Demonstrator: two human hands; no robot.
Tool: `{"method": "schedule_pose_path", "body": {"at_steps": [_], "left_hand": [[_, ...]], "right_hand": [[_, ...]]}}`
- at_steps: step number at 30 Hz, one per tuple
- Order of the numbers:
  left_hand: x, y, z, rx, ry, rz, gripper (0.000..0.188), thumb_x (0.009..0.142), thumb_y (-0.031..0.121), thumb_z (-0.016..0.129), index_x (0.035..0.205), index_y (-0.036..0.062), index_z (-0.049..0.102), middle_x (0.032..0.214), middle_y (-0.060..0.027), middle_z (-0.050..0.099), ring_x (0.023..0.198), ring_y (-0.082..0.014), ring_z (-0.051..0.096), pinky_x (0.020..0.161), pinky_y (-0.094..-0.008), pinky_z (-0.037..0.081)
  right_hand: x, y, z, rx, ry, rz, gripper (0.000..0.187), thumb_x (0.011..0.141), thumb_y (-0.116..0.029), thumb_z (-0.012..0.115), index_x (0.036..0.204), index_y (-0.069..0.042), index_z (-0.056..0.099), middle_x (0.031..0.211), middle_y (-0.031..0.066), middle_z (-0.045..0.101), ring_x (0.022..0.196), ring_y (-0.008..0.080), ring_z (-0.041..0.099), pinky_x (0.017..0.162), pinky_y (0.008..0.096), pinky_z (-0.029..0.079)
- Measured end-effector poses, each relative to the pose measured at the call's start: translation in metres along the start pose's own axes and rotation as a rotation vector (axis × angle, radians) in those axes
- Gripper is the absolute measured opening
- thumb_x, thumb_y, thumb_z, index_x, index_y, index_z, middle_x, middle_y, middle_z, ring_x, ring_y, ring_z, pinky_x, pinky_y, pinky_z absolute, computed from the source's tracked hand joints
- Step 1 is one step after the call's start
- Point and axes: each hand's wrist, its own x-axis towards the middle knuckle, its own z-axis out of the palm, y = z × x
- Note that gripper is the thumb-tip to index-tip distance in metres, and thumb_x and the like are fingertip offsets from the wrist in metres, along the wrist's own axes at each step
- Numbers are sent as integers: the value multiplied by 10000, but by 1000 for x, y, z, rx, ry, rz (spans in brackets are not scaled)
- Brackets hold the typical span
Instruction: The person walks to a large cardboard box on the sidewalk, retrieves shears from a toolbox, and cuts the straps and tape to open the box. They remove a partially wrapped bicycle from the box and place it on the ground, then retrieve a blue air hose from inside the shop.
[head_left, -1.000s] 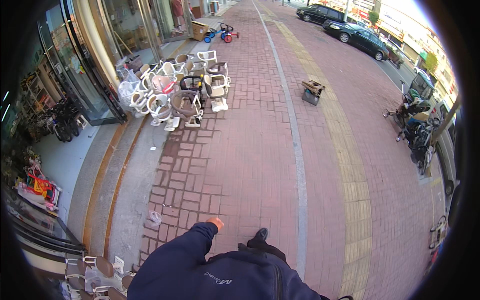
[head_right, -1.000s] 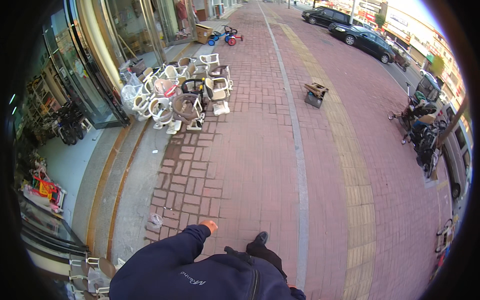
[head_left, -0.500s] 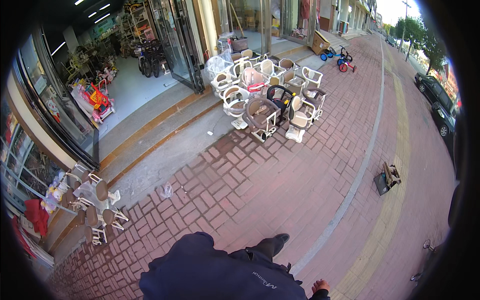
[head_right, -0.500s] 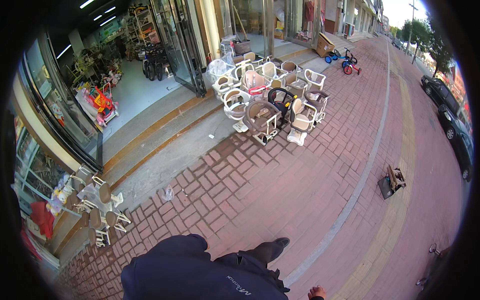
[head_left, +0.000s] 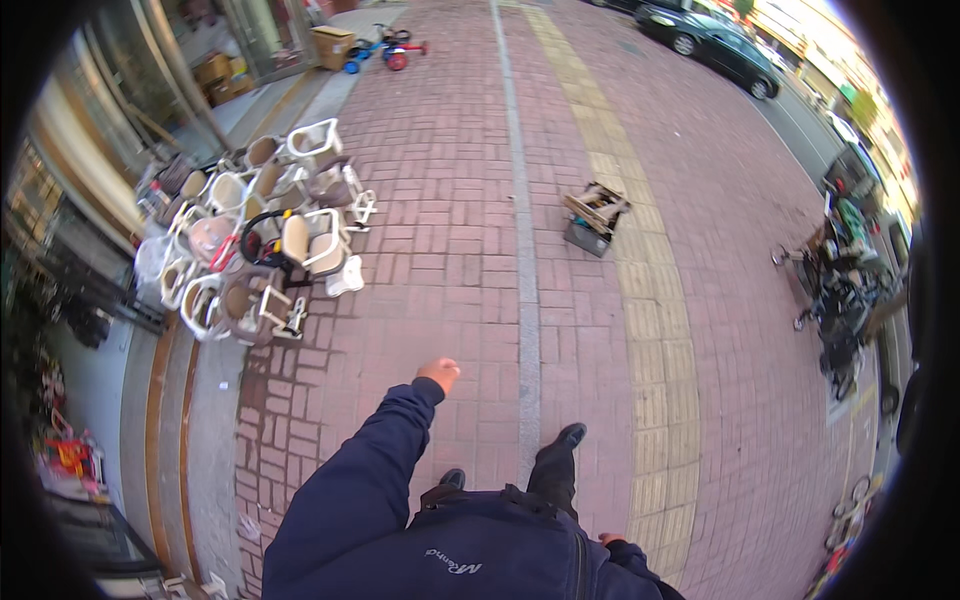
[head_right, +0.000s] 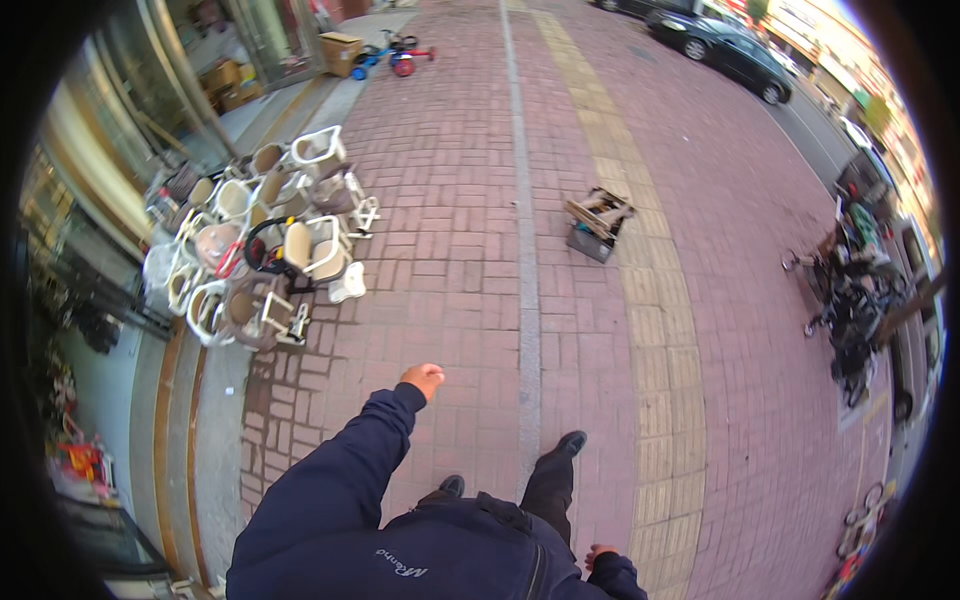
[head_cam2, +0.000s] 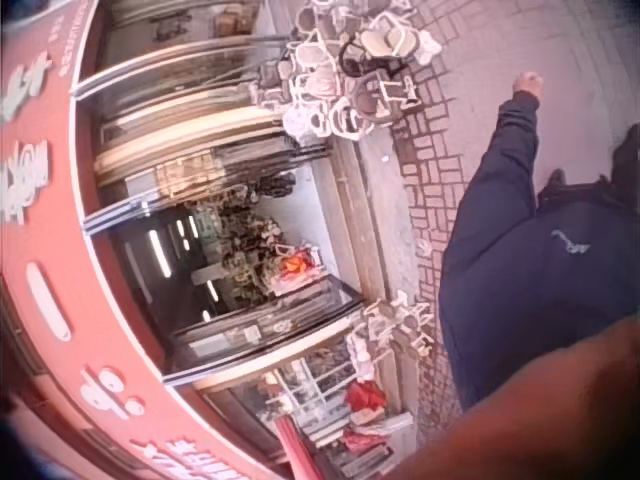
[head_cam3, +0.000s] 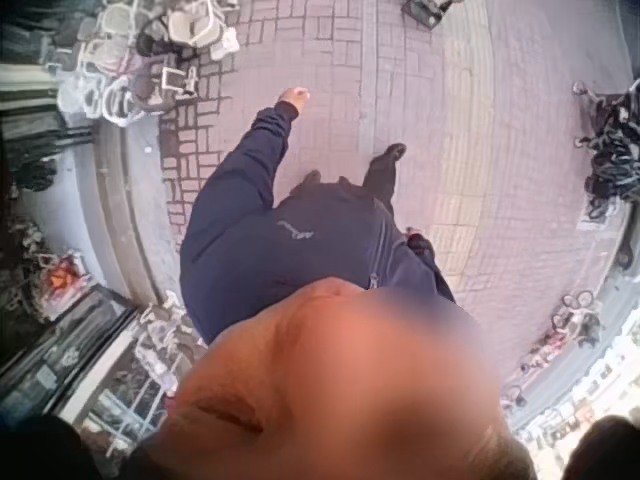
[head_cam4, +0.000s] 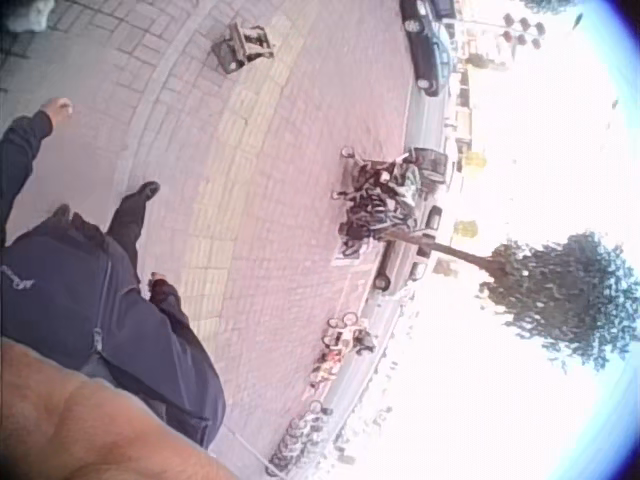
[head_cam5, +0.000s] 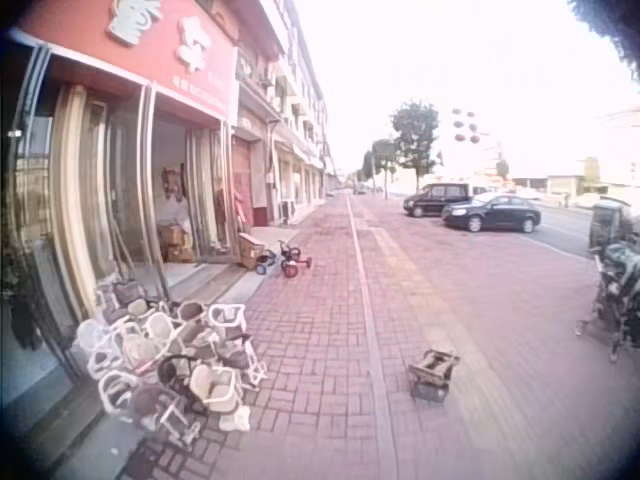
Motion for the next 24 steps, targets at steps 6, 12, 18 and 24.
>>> {"method": "schedule_pose_path", "body": {"at_steps": [6,12,18,24], "left_hand": [[37,-36,87,1104,-592,177,371,853,369,546,1000,77,722,1046,-130,699,1003,-326,651,895,-447,500],[1,13,137,701,-848,-381,346,862,337,551,1050,92,705,1080,-119,691,1033,-306,646,903,-434,501],[124,95,201,719,-909,-444,333,870,304,555,1101,106,689,1114,-107,684,1063,-285,640,912,-420,502],[367,214,294,564,-686,-491,333,878,272,559,1152,120,672,1147,-95,676,1093,-265,634,920,-406,502]], "right_hand": [[54,-104,-76,551,-13,20,215,985,-256,390,869,-126,516,747,44,563,603,212,553,489,368,452],[107,-195,-206,-326,-139,-461,116,861,-253,450,828,-147,485,705,17,424,636,211,452,516,394,370],[187,-306,-332,132,-208,-855,182,876,-286,464,803,-122,493,750,29,463,641,197,431,497,364,344],[182,-381,-415,10,146,-907,322,912,-418,379,905,-118,496,834,60,488,676,217,410,512,395,338]]}}
